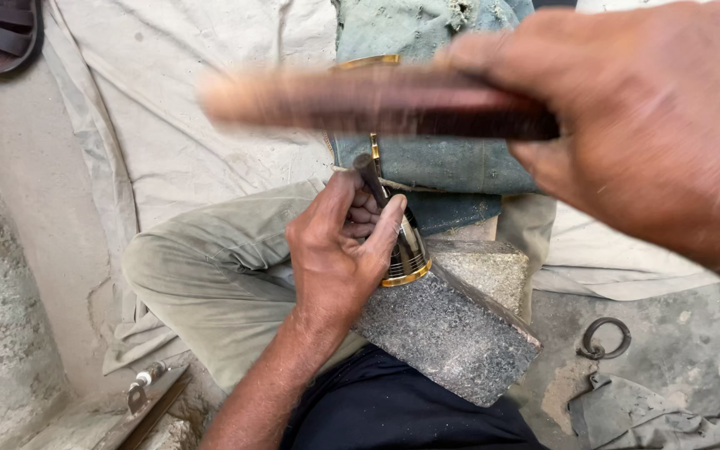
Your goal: The person sits on the floor with a brass bell-shaped object on their lap and decorates its surface, holding a small punch against the metal and striking it with a wooden mallet to form a pattern, repositioning the punch repeatedly around the bell.
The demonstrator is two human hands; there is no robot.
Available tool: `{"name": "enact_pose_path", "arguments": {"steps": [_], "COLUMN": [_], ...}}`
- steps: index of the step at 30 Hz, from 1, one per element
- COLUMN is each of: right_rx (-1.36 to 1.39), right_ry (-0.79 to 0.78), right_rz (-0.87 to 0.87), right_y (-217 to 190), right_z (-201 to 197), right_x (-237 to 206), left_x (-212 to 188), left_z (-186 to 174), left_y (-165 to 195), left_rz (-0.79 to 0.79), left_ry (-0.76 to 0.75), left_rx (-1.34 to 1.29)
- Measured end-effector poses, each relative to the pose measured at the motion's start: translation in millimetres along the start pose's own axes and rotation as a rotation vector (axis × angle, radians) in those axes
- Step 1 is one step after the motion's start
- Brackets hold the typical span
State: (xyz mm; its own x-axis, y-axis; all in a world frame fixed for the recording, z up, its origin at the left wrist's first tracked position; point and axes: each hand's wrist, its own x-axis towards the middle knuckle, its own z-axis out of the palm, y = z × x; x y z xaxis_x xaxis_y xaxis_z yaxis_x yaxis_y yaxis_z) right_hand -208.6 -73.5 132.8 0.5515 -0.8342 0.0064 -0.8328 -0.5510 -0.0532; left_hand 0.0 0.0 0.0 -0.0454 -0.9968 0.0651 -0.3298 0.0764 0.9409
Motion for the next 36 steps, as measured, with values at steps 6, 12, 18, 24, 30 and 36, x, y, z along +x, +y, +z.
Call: {"name": "enact_pose_path", "arguments": {"steps": [6, 12, 18, 24, 30, 36], "right_rx": [0.108, 0.397, 0.411, 0.553, 0.569, 0.540], "right_ry": [-0.138, -0.102, -0.159, -0.116, -0.145, -0.167], "right_rz": [0.132, 0.206, 0.246, 0.283, 0.348, 0.437], "right_y": [31.2, 59.9, 72.9, 79.6, 81.1, 72.7], "right_z": [29.0, 64.2, 79.0, 100.5, 114.2, 121.9], "right_x": [-24.5, -51.0, -79.9, -104.8, -131.2, -159.9], "left_x": [8.8, 16.0, 21.4, 26.9, 31.8, 34.1], "left_z": [-0.6, -0.5, 1.0, 4.3, 6.5, 12.1], "left_y": [2.1, 3.8, 7.9, 13.5, 18.3, 22.5], "left_rz": [0.014, 0.033, 0.035, 0.016, 0.041, 0.061], "left_ry": [-0.125, -0.246, -0.328, -0.425, -0.503, -0.572], "left_rx": [0.091, 0.126, 0.106, 0.156, 0.185, 0.229]}}
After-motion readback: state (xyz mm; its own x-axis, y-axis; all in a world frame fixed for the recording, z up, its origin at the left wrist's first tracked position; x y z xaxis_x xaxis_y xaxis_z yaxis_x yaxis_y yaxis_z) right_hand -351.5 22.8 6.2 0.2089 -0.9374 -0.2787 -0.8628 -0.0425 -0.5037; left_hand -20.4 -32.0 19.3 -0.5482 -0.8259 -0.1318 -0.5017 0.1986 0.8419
